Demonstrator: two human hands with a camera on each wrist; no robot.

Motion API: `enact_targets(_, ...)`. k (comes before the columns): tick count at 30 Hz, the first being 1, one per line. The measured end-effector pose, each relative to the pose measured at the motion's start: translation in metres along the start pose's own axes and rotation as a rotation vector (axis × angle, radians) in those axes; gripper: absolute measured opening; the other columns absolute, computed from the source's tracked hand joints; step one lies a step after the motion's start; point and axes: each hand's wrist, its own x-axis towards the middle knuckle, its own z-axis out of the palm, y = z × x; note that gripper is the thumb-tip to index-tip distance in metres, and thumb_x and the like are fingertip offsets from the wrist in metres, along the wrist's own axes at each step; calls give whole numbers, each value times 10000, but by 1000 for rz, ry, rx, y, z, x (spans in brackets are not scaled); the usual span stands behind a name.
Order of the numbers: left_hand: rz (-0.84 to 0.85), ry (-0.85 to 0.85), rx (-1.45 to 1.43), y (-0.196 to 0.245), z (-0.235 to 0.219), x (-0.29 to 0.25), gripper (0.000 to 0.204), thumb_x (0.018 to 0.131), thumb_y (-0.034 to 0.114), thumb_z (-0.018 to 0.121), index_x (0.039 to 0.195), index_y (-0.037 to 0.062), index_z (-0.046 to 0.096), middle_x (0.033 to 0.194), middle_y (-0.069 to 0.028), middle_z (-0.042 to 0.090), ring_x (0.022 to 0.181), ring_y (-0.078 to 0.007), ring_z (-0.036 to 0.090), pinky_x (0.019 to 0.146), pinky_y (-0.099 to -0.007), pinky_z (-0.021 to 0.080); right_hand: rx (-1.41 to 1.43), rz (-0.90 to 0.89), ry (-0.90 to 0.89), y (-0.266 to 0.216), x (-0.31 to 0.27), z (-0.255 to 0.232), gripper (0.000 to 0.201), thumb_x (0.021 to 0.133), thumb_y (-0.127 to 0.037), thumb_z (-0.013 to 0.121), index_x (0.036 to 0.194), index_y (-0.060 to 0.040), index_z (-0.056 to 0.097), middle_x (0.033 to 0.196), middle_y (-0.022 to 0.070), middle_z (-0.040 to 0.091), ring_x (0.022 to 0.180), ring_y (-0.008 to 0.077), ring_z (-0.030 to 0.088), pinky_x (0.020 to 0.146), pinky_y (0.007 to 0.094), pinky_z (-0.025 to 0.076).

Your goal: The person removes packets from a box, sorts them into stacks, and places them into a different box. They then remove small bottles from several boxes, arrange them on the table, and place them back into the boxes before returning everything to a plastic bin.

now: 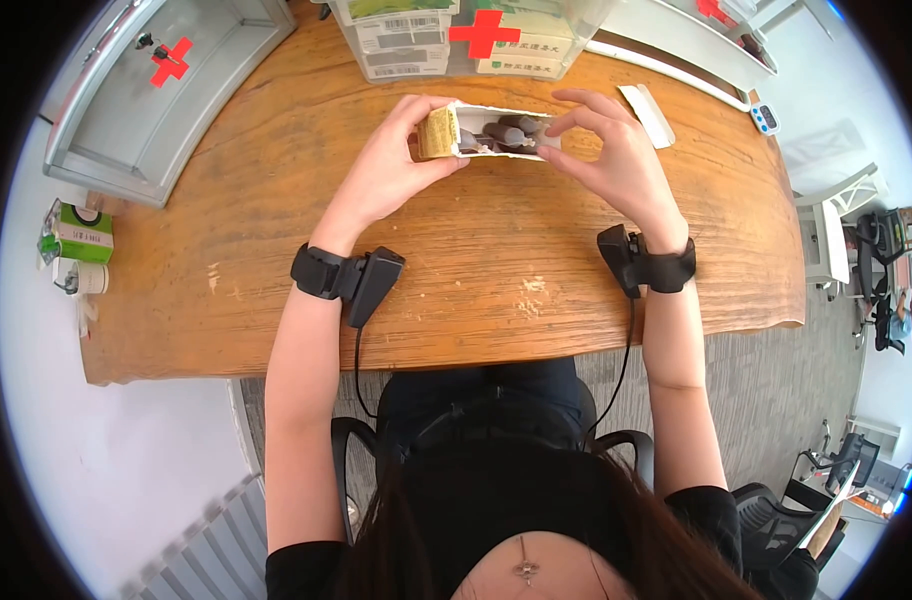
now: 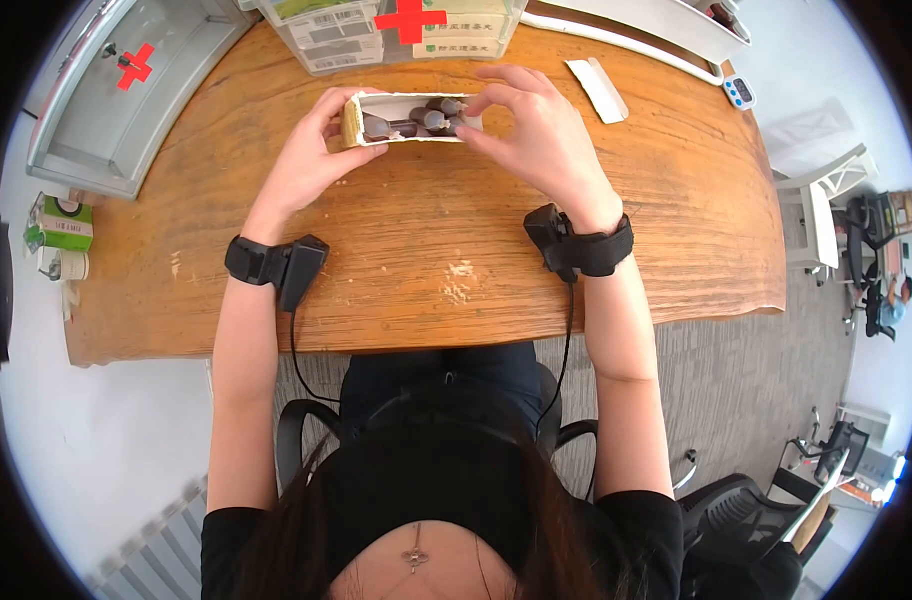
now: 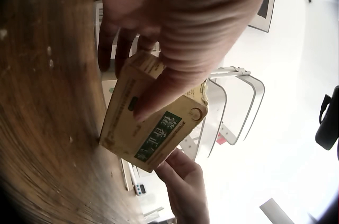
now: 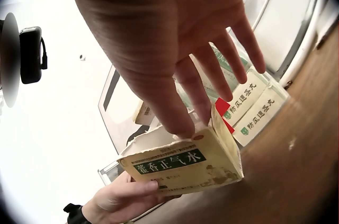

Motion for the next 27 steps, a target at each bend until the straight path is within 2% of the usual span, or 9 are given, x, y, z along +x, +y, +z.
enact_targets(8,-25,8,2,2,0,-1,526,773,122,724,1250,55,512,1208,-43,538,1111,-180,518,980,-349,387,-9,-20,17,-5,0,-3,162,772,-216,707,834,-73,663,1172,98,615,1093,283,568,885,376,479)
enact_targets(11,-68,1,-5,-1,-2,0,548,780,136,726,1264,34,490,1205,-48,540,1110,-180,517,982,-344,389,41,-115,183,-20,3,-19,104,764,-144,683,829,-67,653,1144,87,627,1041,280,589,847,343,490)
enact_targets(13,-84,10,-18,0,-1,-1,552,785,140,724,1269,29,483,1198,-54,545,1106,-179,519,977,-342,394,121,-369,289,-48,-1,-40,67,744,23,609,800,-11,624,1007,127,664,933,298,638,794,341,509)
enact_targets(15,-101,11,-36,-3,0,0,556,790,144,723,1273,25,476,1191,-60,551,1102,-178,521,973,-340,399,105,-579,367,-79,-10,-57,86,716,67,592,753,-11,600,928,159,666,876,323,645,723,368,536)
enact_targets(16,-78,14,-52,-9,0,-1,585,784,177,731,1276,11,462,1187,-62,525,1044,-178,540,764,-295,454,122,-701,365,-86,-19,-64,59,717,13,639,747,-23,603,893,169,670,855,338,644,703,404,543)
enact_targets(17,-57,18,-68,-13,-1,0,618,778,210,739,1280,-4,448,1182,-64,499,987,-178,559,556,-250,510,119,-696,365,-103,-33,-74,59,717,13,639,747,-23,603,893,169,670,855,338,644,703,404,543)
enact_targets(19,-66,8,-91,-14,-1,0,633,778,215,739,1280,-27,439,1192,-74,496,996,-183,558,567,-255,514,76,-563,376,-135,-57,-88,132,836,-229,570,945,-156,577,901,74,611,819,295,614,642,397,548)
enact_targets(25,7,-2,-48,-22,-2,2,654,782,219,738,1290,-51,426,1193,-97,516,1018,-194,555,678,-257,509,-125,-706,444,-115,-48,-95,121,859,-240,550,954,-166,533,905,65,588,818,241,613,687,399,552)
enact_targets(27,-69,28,-120,-18,0,-1,600,789,196,728,1284,0,452,1164,-87,543,989,-166,565,668,-250,500,-78,-611,475,-111,-35,-78,119,838,-124,599,949,-124,555,912,89,623,840,255,628,734,392,536)
